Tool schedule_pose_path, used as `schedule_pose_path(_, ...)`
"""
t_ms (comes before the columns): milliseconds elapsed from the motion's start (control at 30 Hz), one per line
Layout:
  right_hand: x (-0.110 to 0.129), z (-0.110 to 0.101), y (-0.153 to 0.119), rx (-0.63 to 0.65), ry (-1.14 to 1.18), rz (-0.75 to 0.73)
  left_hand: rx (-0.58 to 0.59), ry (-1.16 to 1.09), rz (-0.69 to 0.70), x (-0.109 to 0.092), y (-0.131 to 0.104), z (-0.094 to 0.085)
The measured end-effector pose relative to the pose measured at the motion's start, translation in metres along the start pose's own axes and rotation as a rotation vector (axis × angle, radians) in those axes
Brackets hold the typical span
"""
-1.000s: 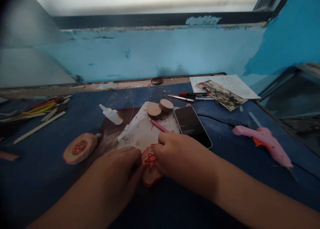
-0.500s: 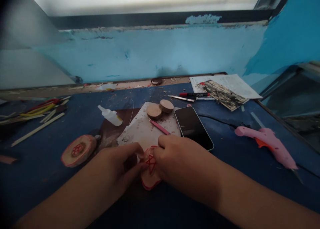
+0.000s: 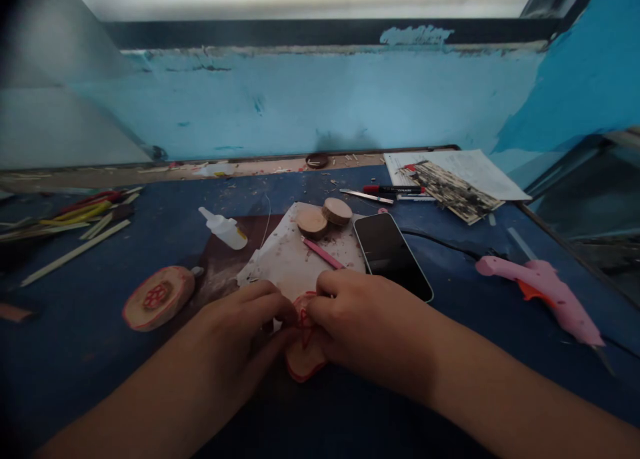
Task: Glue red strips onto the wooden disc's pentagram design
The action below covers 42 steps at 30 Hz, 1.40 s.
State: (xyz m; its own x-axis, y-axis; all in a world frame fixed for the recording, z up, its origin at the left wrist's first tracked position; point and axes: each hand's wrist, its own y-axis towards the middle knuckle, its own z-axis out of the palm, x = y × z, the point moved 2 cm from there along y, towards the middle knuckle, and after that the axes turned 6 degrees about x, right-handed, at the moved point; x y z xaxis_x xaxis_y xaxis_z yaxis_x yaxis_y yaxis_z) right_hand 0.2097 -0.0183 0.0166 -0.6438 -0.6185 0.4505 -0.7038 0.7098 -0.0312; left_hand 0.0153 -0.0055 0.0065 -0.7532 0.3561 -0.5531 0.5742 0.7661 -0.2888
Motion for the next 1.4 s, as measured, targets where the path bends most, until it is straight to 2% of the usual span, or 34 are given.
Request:
schedule_pose_path(167,-0.002,-0.003,0.003,0.033,0.074,0.047,-0.014,0.008,-0.015,0.003,0.001,0.004)
schedule_pose_path(400,-0.003,0.0,0.003,0.08,0.172,0.06,0.02,-0.007,-0.016,-0.002,-0.003,-0.006)
schedule_pose_path(600,0.0,-0.002,0.006,0.13,0.229,0.067,0.018,-0.029,-0.017,-0.001,0.003,-0.005)
schedule_pose_path(900,-0.004,-0.001,0.007,0.132,0.251,0.057,-0.003,-0.1,0.031,0.006,-0.008,-0.009)
schedule_pose_path(1400,-0.006,0.0,0.005,0.114,0.264,0.021,0.026,-0.15,-0.129,0.005,-0.002,-0.01)
